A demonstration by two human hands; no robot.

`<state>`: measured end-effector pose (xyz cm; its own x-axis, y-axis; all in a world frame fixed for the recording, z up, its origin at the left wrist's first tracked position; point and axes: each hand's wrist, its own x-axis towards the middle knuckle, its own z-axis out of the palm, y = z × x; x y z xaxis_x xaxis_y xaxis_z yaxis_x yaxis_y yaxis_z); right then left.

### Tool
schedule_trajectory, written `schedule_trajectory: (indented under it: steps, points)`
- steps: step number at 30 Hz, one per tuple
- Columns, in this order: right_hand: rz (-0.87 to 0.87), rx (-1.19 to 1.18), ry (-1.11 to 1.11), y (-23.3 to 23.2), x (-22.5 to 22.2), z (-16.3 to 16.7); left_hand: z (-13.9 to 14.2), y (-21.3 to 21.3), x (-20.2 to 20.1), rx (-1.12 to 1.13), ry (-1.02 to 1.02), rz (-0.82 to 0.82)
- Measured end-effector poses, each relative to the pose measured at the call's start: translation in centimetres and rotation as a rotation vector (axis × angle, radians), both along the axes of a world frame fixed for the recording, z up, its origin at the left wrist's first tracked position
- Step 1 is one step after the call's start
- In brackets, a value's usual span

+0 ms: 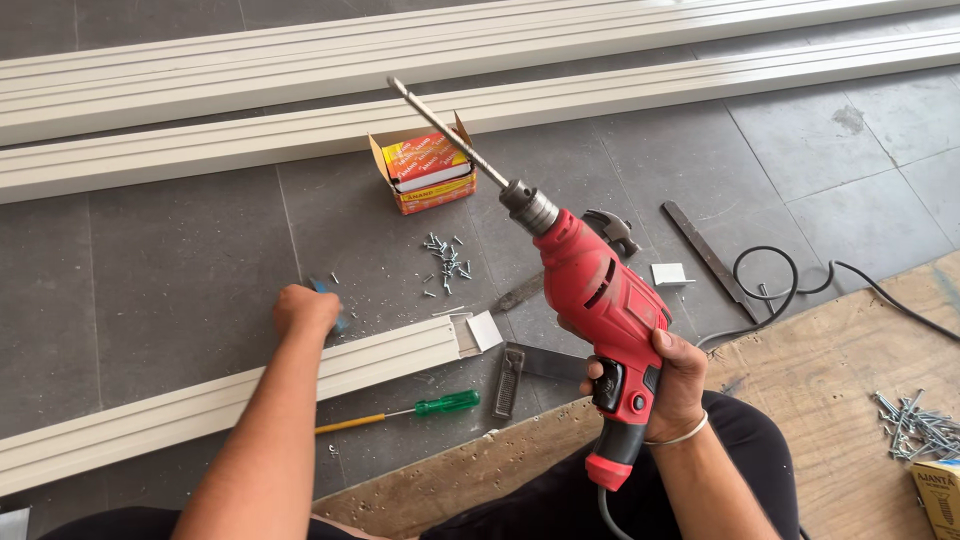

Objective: The person sits on the floor and uses a red corded drill to attach metal brackets to white plastic molding pieces. They handle multiple molding pieces, align brackets, and drive screws to secure them.

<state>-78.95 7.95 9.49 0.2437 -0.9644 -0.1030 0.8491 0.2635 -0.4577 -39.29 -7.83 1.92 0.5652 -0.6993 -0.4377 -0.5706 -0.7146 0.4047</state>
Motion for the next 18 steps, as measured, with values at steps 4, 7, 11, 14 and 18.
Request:
schedule_trajectory:
  steps: [4,7,11,14,18]
  points:
    - [-0.008,-0.024,0.068,0.1,0.1,1.9,2.9,3.3,-1.7,-0.431,0.154,0.021]
    - [-0.062,-0.009,0.147,-0.2,0.3,3.2,7.0,7.0,-6.5,-0.745,0.776,-0.024]
    - [-0.048,0.023,0.192,-0.1,0.1,3.8,12.4,12.8,-14.5,-0.796,1.226,-0.466]
    - [-0.044,0.01,0.215,0.3,-0.2,3.5,14.7,14.1,-18.3,-0.834,1.243,-0.712]
    - [-0.06,0.055,0.205,0.6,-0.3,3.2,15.1,13.7,-20.0,-0.657,1.349,-0.681]
